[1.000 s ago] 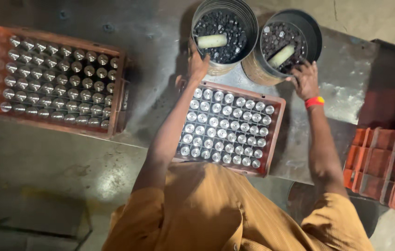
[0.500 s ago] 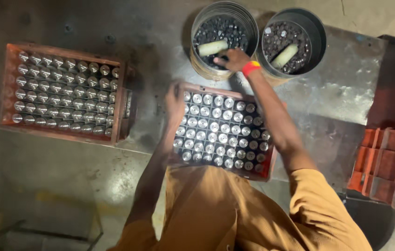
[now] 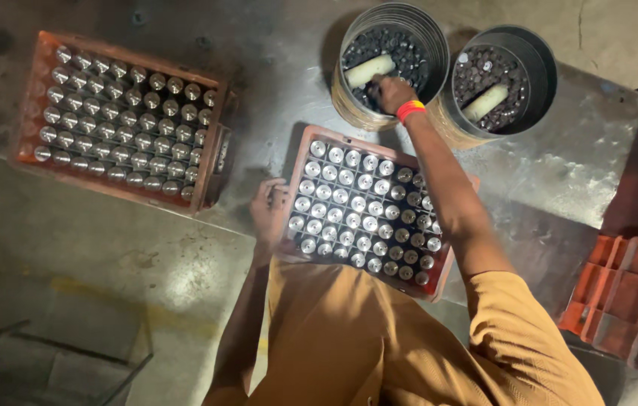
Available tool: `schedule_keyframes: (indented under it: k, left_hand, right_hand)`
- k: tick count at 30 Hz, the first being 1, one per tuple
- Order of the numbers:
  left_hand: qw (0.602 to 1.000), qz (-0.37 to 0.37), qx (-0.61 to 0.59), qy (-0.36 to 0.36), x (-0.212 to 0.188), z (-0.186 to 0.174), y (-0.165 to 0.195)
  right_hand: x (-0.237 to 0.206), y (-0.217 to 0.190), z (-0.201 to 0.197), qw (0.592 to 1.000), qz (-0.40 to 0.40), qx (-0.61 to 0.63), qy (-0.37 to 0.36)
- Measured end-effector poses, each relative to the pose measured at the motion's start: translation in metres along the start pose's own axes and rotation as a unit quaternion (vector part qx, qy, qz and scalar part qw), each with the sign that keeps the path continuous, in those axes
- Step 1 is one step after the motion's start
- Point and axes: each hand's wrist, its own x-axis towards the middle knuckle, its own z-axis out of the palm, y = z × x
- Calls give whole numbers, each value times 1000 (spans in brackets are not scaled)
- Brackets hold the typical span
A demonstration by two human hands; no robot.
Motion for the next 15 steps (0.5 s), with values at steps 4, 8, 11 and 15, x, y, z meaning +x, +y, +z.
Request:
schedule_keyframes:
  k: [4,8,11,15]
  left_hand:
    - [998,-51,-27,10,-9,4,-2]
    - [999,-33,-32,13,-13,5,-1]
    - [997,-58,-43,8,-14,6,0]
    - [998,-35,-57,-7,-13,7,5]
  right_hand:
    - [-1,-2,-18,969,142,182,91]
    - [-11,-2,-44,793,236,558,62]
    - [-16,-1,-51,685,265,674,74]
    - [-14,4,-40,715,297,607,182]
